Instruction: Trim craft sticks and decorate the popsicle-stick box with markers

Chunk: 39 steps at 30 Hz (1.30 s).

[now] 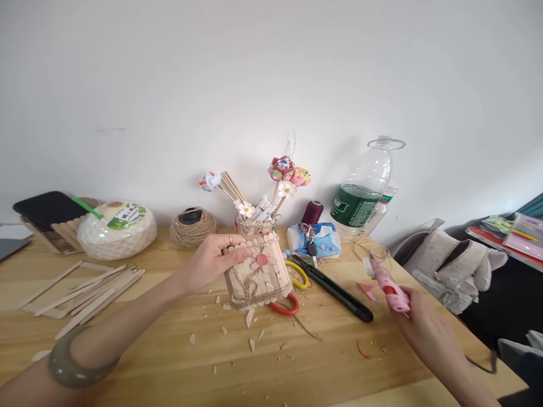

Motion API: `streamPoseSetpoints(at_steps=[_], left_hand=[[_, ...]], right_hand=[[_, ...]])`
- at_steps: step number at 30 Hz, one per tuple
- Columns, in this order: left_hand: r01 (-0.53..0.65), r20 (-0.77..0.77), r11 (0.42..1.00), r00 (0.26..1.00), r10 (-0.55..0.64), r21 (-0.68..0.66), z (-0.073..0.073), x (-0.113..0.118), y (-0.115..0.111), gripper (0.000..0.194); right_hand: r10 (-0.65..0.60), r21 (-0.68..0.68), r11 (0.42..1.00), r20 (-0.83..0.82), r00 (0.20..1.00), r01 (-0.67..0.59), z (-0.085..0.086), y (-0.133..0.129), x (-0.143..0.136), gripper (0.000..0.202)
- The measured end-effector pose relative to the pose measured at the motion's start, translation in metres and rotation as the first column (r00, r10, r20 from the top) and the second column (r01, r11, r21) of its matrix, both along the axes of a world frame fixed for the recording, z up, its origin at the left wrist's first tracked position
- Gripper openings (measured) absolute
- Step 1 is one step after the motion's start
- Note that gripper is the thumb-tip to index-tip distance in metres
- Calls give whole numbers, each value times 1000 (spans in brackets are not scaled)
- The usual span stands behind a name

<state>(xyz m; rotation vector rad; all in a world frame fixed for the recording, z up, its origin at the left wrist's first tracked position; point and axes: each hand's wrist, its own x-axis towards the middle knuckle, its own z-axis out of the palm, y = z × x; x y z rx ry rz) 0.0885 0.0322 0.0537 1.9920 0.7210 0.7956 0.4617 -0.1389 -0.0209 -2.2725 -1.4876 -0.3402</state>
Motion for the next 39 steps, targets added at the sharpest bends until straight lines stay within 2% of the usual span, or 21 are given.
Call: streamPoseSetpoints(at_steps=[2, 4, 7, 9, 12, 14, 15, 17, 18, 19, 21, 23, 26, 32, 39], left_hand=[[2, -10, 1000, 1000, -2, 9, 0, -9, -1, 33], [-3, -16, 1000, 1000, 3, 15, 0, -17, -1, 33], [-18, -6, 1000, 1000, 18, 26, 0, -28, -1, 30], [-35, 3, 998, 999, 35, 42, -2, -36, -1, 28], [-69, 7, 997, 998, 69, 40, -5, -49, -1, 29], [-98, 2, 995, 995, 98, 29, -8, -57, -1, 32], [-114, 0, 993, 993, 114, 19, -9, -61, -2, 33], [-151, 4, 989, 989, 151, -2, -12, -67, -2, 33], [-169, 13, 985, 985, 170, -15, -13, -70, -2, 32], [-187, 24, 982, 982, 188, -32, -14, -72, -2, 32], [-213, 50, 974, 975, 217, -74, -17, -75, -2, 31], [-222, 74, 966, 970, 233, -131, -20, -79, -3, 31], [-205, 72, 962, 973, 221, -177, -25, -85, -4, 30], [-209, 68, 957, 972, 226, -202, -32, -95, -2, 31], [-217, 7, 964, 975, 221, -150, -30, -96, -5, 33]], right_hand=[[-17, -66, 998, -6, 1000, 16, -15, 4, 9, 34], [-15, -90, 996, 58, 998, 20, -29, 8, 15, 38], [14, -108, 994, 155, 988, 3, -36, 10, 17, 41], [30, -119, 993, 215, 976, -4, -31, 8, 12, 41], [27, -90, 996, 365, 931, 6, -12, 4, -7, 40], [78, -23, 997, 388, 918, -75, 2, 2, -31, 38], [102, 72, 988, 374, 922, -139, 8, 2, -47, 38], [288, 140, 934, 246, 926, -328, 16, 2, -85, 29], [405, 155, 887, 192, 894, -435, 17, 3, -106, 21], [537, 93, 833, 96, 838, -545, 17, 4, -127, 15], [686, 35, 727, -73, 724, -686, 15, 8, -165, 13], [700, -24, 696, -202, 685, -718, 13, 15, -193, 18], [677, -128, 662, -321, 662, -739, 13, 27, -212, 19], [629, -204, 635, -423, 652, -745, 14, 39, -215, 18], [594, -196, 644, -482, 645, -740, 11, 40, -219, 16]])
